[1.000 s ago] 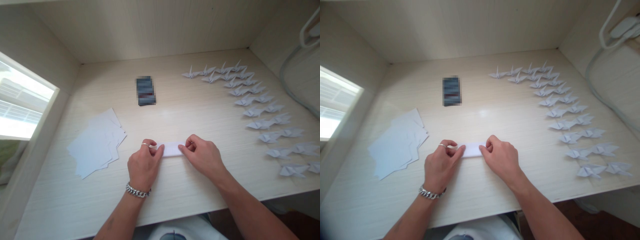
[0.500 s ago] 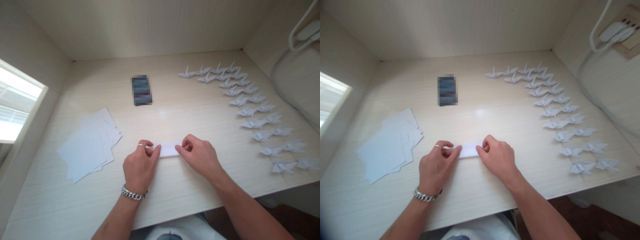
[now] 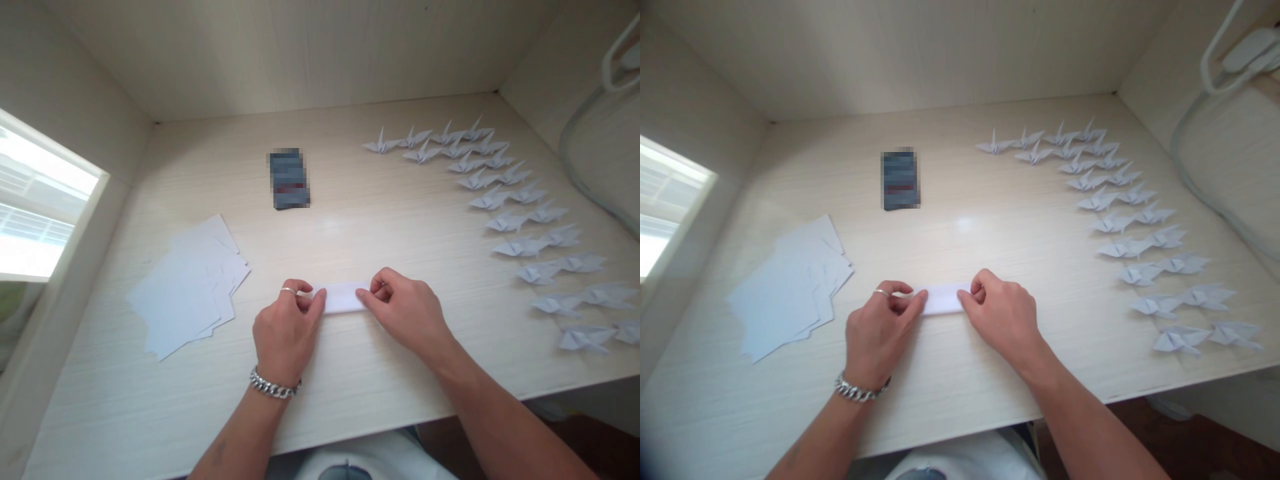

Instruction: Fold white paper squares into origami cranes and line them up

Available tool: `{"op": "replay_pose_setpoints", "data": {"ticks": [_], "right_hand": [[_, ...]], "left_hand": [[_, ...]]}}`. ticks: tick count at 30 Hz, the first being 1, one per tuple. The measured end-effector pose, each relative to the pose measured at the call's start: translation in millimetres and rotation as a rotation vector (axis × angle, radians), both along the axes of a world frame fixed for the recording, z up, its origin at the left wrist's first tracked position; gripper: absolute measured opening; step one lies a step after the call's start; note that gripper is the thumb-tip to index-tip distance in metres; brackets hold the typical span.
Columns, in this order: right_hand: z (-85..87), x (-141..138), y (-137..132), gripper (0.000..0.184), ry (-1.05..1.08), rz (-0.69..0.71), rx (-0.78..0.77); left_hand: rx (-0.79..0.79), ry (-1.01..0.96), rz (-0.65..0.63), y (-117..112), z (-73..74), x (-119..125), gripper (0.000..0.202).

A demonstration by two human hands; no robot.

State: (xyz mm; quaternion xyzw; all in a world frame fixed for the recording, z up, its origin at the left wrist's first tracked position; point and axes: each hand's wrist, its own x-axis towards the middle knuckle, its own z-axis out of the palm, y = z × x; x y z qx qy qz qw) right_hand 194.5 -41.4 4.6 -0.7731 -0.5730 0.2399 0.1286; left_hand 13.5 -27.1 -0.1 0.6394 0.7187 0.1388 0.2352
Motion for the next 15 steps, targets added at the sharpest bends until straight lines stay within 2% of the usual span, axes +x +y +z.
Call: {"op": "replay_pose_setpoints", "data": {"ticks": [15], "right_hand": [[1.7,-0.2,-0.7,0.02,-0.002,0.006,0.0]], "left_hand": [[-0.017,0.007,0.009,-0.2,0.6,0.9,0.023]]}}
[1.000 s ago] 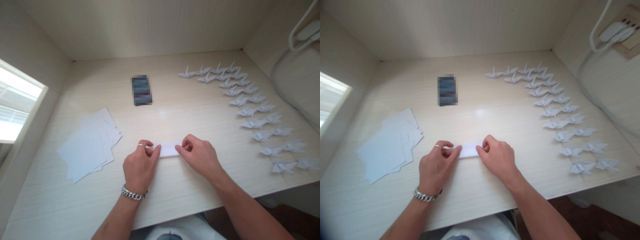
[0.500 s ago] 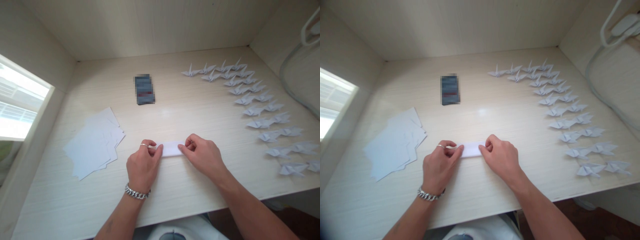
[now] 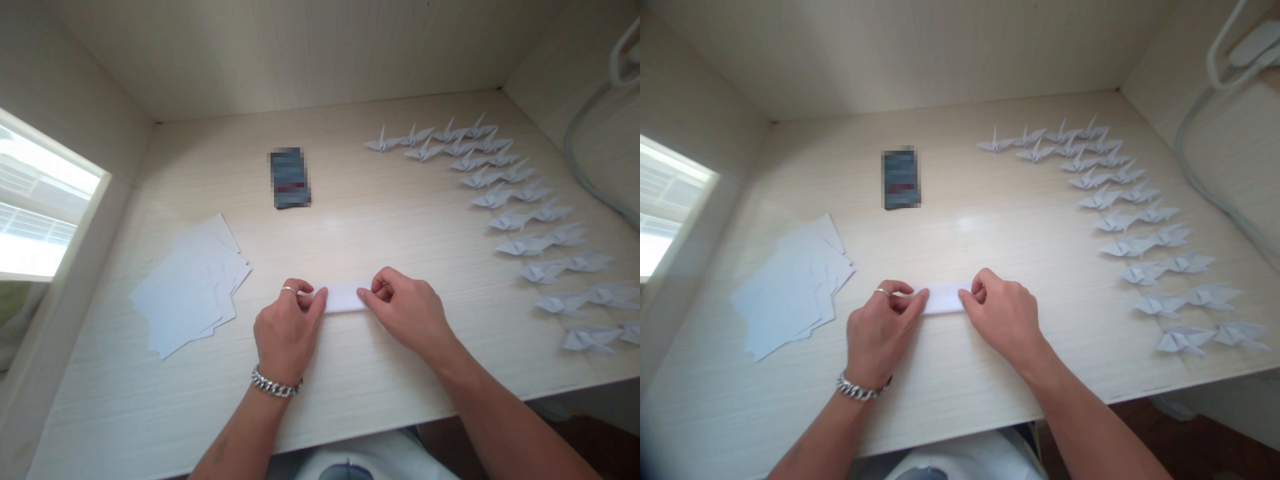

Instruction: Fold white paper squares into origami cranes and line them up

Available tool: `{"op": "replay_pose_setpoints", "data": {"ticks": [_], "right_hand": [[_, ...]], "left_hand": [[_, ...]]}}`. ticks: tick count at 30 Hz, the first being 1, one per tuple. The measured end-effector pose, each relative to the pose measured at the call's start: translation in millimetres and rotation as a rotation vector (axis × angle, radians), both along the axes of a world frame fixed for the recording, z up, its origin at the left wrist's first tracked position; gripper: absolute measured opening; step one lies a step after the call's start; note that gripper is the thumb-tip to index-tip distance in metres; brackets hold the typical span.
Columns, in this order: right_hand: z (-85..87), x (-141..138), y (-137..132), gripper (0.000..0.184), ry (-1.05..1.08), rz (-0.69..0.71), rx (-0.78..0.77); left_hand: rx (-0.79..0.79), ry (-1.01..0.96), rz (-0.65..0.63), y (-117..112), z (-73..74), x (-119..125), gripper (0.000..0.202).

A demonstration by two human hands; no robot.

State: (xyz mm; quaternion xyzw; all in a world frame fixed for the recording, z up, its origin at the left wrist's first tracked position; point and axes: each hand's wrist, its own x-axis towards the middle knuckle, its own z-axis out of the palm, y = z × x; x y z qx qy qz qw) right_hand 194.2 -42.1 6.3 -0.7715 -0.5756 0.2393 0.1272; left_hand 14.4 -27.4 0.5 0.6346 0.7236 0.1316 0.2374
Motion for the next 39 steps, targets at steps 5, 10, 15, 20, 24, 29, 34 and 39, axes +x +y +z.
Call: {"op": "replay_pose_setpoints", "data": {"ticks": [5,10,15,20,24,29,34,39], "right_hand": [[-1.0,0.0,0.8,0.019,-0.009,0.006,0.007],[-0.5,0.3,1.2,0.018,-0.009,0.016,0.004],[0.3,0.0,0.8,0.018,-0.011,0.02,0.01],[1.4,-0.3,1.4,0.017,-0.01,0.018,-0.008],[2.3,-0.6,2.4,0.016,-0.02,0.02,-0.018],[2.9,-1.0,3.3,0.016,-0.029,0.027,-0.016],[2.6,-1.4,3.7,0.018,-0.055,0.036,-0.022],[2.5,-2.7,4.1,0.019,-0.096,0.043,-0.035]], "left_hand": [[0.007,0.012,0.002,0.3,0.7,0.1,0.024],[0.01,0.028,-0.005,0.8,1.1,0.3,0.025],[0.013,0.041,-0.01,1.0,1.2,0.8,0.025],[0.017,0.064,-0.014,1.1,1.8,1.0,0.025],[0.023,0.078,-0.025,1.5,1.5,0.2,0.025],[0.027,0.08,-0.031,2.3,1.0,0.6,0.025],[0.02,0.082,-0.031,2.7,1.9,0.7,0.026],[0.001,0.091,-0.053,1.3,3.4,0.6,0.025]]}}
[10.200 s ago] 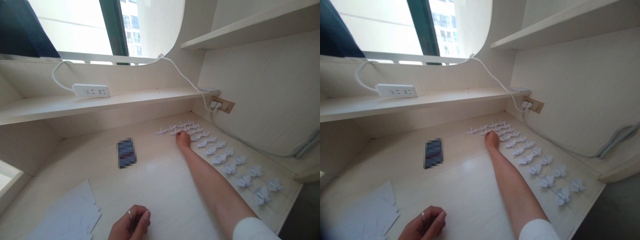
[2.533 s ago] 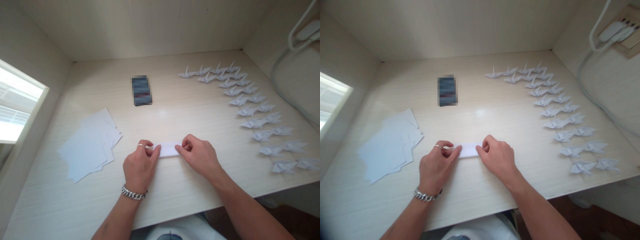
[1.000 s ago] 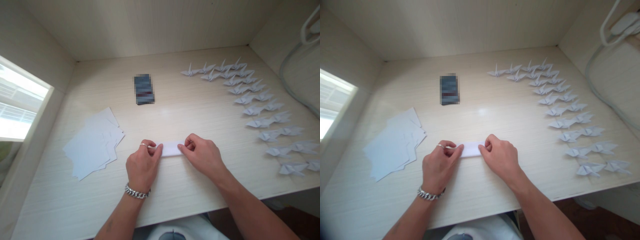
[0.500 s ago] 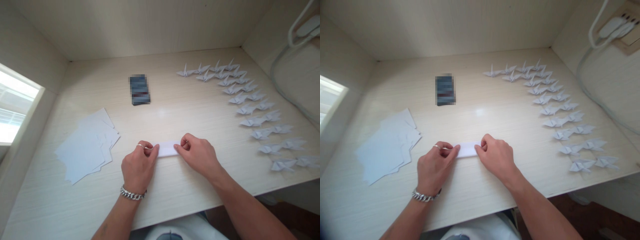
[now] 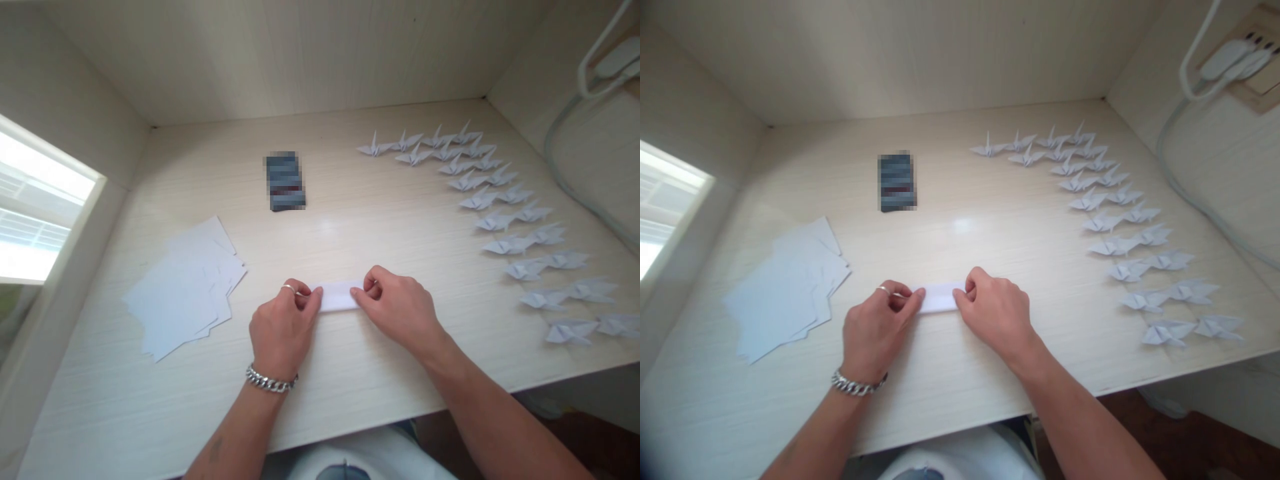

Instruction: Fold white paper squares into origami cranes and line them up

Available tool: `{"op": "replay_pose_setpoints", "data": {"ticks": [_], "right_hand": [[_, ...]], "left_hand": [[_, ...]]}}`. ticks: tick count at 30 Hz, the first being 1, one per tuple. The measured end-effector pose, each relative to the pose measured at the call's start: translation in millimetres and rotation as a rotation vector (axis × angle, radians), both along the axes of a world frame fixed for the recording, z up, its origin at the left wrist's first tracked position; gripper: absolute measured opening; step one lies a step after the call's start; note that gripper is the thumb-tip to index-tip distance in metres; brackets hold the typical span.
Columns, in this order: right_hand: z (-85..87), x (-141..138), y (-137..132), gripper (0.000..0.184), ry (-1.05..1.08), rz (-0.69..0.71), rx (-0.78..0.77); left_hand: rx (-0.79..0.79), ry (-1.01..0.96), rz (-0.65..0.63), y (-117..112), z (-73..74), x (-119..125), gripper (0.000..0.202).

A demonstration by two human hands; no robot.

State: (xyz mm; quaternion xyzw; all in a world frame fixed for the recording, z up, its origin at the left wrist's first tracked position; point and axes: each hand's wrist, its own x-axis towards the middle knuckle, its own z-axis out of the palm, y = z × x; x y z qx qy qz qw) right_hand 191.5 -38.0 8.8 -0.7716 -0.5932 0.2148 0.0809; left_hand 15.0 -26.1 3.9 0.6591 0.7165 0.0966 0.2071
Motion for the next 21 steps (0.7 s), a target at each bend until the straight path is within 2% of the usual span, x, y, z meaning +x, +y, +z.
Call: {"op": "replay_pose_setpoints", "data": {"ticks": [6,11,14,17,19,21], "right_hand": [[3.7,-4.8,-3.8,0.02,-0.126,-0.001,-0.007],[1.2,-2.6,-10.9,0.02,-0.168,0.039,0.174],[-3.0,-7.6,-15.1,0.01,-0.139,0.214,0.308],[-7.9,-21.3,-23.5,0.026,-0.143,0.447,0.376],[-11.5,-31.7,-32.7,0.029,-0.178,0.493,0.41],[-15.3,-40.0,-43.3,0.033,-0.206,0.467,0.445]], "left_hand": [[0.076,0.071,-0.032,-2.6,-1.1,-1.2,0.027],[0.211,0.112,-0.069,-3.8,-1.7,-3.7,0.029],[0.201,0.112,-0.089,-5.5,-1.1,-2.2,0.029],[0.201,0.122,-0.098,-7.7,-0.2,-0.1,0.029],[0.208,0.125,-0.107,-8.3,-0.5,0.1,0.029],[0.22,0.122,-0.127,-7.7,-1.9,-1.8,0.029]]}}
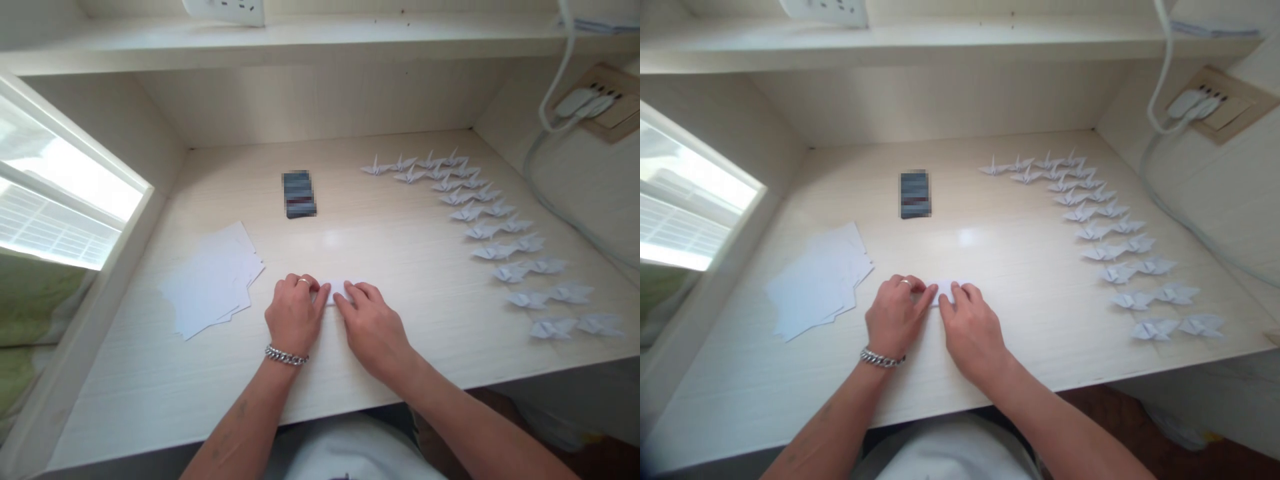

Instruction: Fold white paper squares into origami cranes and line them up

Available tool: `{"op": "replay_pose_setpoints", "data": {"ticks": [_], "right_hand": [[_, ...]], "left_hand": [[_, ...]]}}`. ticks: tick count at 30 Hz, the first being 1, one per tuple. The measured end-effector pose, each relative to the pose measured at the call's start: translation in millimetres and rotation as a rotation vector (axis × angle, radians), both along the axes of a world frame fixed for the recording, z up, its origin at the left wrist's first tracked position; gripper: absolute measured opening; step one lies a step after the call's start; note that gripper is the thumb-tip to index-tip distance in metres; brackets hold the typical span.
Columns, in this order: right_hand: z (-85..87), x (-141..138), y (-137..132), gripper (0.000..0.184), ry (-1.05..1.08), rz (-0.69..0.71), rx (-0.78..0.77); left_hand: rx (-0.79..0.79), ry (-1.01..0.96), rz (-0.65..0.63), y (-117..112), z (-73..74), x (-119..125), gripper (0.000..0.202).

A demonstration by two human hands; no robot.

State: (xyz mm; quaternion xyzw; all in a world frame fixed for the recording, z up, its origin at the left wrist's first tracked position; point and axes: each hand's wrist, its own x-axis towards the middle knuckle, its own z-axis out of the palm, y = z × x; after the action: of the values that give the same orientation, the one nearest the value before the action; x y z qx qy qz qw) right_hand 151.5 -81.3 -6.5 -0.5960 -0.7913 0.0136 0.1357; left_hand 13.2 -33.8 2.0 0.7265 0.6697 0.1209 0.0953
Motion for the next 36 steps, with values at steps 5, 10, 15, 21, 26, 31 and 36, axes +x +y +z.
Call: {"op": "replay_pose_setpoints", "data": {"ticks": [5,10,15,21,26,31,36], "right_hand": [[-7.5,-5.7,-17.1,0.049,0.019,0.001,-0.034],[-9.8,-5.7,-16.9,0.048,0.037,0.01,-0.034],[-11.1,-1.7,-19.5,0.045,0.023,0.02,-0.05],[-11.2,32.4,-33.6,0.047,-0.052,-0.042,-0.112],[-7.9,27.7,-33.8,0.042,-0.008,-0.123,-0.029],[-14.3,-1.4,-31.7,0.044,0.161,0.033,0.05],[-19.4,-3.4,-33.5,0.049,0.175,0.043,-0.011]], "left_hand": [[0.079,-0.074,-0.03,-2.4,-6.9,-11.5,0.022],[0.234,-0.162,-0.338,-32.9,-13.7,-12.7,0.029],[0.103,-0.078,-0.415,-59.1,-15.3,-6.6,0.047],[0.08,0.033,-0.418,-59.9,-9.0,-2.3,0.04],[0.091,0.06,-0.429,-59.3,-9.3,0.0,0.04],[0.107,0.052,-0.448,-59.8,-14.7,-3.4,0.039],[0.094,0.057,-0.483,-62.2,-17.2,-7.6,0.048]]}}
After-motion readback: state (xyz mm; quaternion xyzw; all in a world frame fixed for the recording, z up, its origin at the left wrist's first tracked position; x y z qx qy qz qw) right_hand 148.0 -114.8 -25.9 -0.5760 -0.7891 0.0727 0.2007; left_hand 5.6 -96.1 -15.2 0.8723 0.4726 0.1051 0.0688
